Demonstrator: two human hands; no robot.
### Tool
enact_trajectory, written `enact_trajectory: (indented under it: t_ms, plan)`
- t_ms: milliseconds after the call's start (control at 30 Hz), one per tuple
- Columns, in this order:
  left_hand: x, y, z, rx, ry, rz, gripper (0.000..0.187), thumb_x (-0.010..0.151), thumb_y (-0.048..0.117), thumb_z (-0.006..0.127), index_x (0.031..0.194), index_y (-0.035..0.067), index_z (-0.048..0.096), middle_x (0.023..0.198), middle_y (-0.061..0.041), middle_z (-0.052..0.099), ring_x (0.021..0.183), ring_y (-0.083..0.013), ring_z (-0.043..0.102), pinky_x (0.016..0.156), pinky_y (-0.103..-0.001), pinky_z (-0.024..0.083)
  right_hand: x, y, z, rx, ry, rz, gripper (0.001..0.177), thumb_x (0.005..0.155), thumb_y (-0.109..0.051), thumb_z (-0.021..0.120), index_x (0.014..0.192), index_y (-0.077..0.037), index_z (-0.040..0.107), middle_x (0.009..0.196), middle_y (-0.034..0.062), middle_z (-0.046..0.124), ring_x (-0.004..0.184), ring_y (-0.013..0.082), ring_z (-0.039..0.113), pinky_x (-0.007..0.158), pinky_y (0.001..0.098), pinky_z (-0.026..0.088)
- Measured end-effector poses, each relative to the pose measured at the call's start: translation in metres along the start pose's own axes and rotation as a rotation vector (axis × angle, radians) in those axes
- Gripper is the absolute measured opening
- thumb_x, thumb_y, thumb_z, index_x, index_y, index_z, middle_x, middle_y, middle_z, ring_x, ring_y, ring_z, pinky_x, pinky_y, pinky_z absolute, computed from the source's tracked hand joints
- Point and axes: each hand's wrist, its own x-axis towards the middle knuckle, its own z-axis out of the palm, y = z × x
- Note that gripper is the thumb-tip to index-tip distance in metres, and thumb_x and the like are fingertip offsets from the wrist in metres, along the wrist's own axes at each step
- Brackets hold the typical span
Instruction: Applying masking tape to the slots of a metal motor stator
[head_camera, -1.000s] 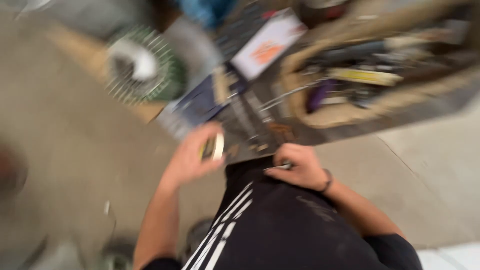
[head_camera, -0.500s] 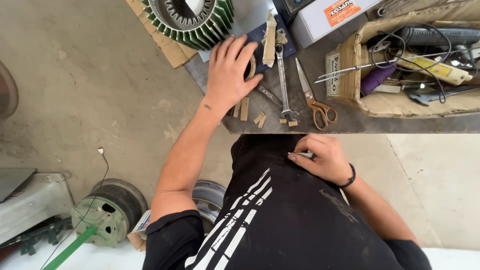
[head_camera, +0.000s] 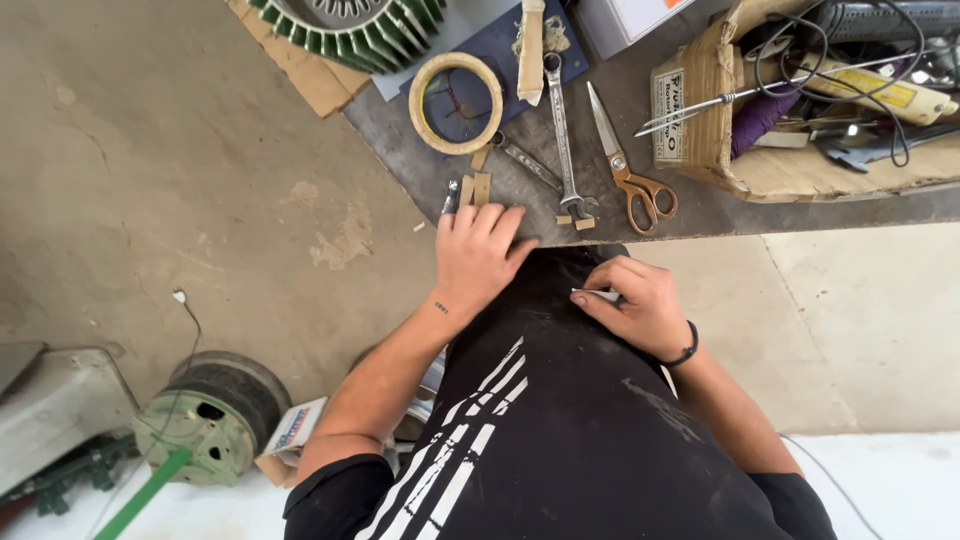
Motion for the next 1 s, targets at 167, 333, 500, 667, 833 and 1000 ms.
enact_trajectory:
  t_ms: [167, 333, 500, 667, 833, 1000]
  plan:
    - [-0.013, 0.011, 0.018, 0.006, -0.01, -0.067, 0.025, 0.099, 0.042, 0.059, 0.112, 0.023, 0.067, 0.093, 0.004, 0.058, 0.079, -0.0196, 0.057, 0.065, -0.035, 0.043, 0.009, 0.006, -0.015, 0.038, -0.124, -0.083, 0.013, 0.088, -0.017, 0.082, 0.084, -0.011, 0.072, 0.08, 0.0061, 0.072, 0.068, 0.0293, 0.071, 0.058, 0.039, 0.055]
    - [-0.011, 0.029, 0.02, 0.02, 0.048, -0.223, 0.015, 0.099, 0.027, 0.063, 0.11, 0.019, 0.067, 0.088, 0.002, 0.06, 0.078, -0.0203, 0.062, 0.067, -0.03, 0.051, 0.026, 0.028, -0.045, 0.076, -0.295, -0.208, 0.013, 0.089, -0.017, 0.081, 0.084, -0.011, 0.071, 0.081, 0.0069, 0.072, 0.071, 0.0303, 0.071, 0.059, 0.0402, 0.055]
    - [-0.023, 0.038, 0.034, 0.103, 0.186, -0.312, 0.01, 0.101, 0.027, 0.065, 0.109, 0.021, 0.068, 0.089, 0.004, 0.062, 0.082, -0.0178, 0.065, 0.072, -0.027, 0.055, 0.035, 0.057, -0.068, 0.106, -0.419, -0.294, 0.011, 0.087, -0.019, 0.083, 0.084, -0.013, 0.074, 0.081, 0.0019, 0.074, 0.073, 0.0258, 0.073, 0.063, 0.0343, 0.056]
    - [-0.017, 0.058, 0.029, 0.082, 0.328, -0.466, 0.008, 0.099, 0.024, 0.071, 0.106, 0.021, 0.072, 0.086, 0.004, 0.068, 0.083, -0.0161, 0.069, 0.072, -0.027, 0.055, 0.038, 0.054, -0.072, 0.121, -0.54, -0.382, 0.011, 0.088, -0.019, 0.082, 0.084, -0.013, 0.073, 0.082, 0.0035, 0.073, 0.072, 0.027, 0.072, 0.062, 0.0376, 0.056]
    - [-0.013, 0.067, 0.027, 0.021, 0.454, -0.581, 0.004, 0.099, 0.026, 0.071, 0.102, 0.026, 0.074, 0.085, 0.009, 0.073, 0.088, -0.0107, 0.072, 0.076, -0.025, 0.055, 0.037, 0.059, -0.073, 0.158, -0.628, -0.454, 0.011, 0.089, -0.019, 0.081, 0.085, -0.012, 0.073, 0.081, 0.0053, 0.073, 0.073, 0.0299, 0.072, 0.06, 0.0396, 0.056]
    - [-0.01, 0.081, -0.01, -0.537, 0.71, -0.777, 0.003, 0.101, 0.002, 0.064, 0.104, 0.003, 0.065, 0.089, -0.014, 0.075, 0.086, -0.0287, 0.075, 0.077, -0.037, 0.059, 0.046, 0.068, -0.082, 0.108, -0.674, -0.43, 0.01, 0.089, -0.02, 0.081, 0.086, -0.014, 0.074, 0.084, 0.0031, 0.074, 0.075, 0.0277, 0.073, 0.062, 0.0354, 0.055]
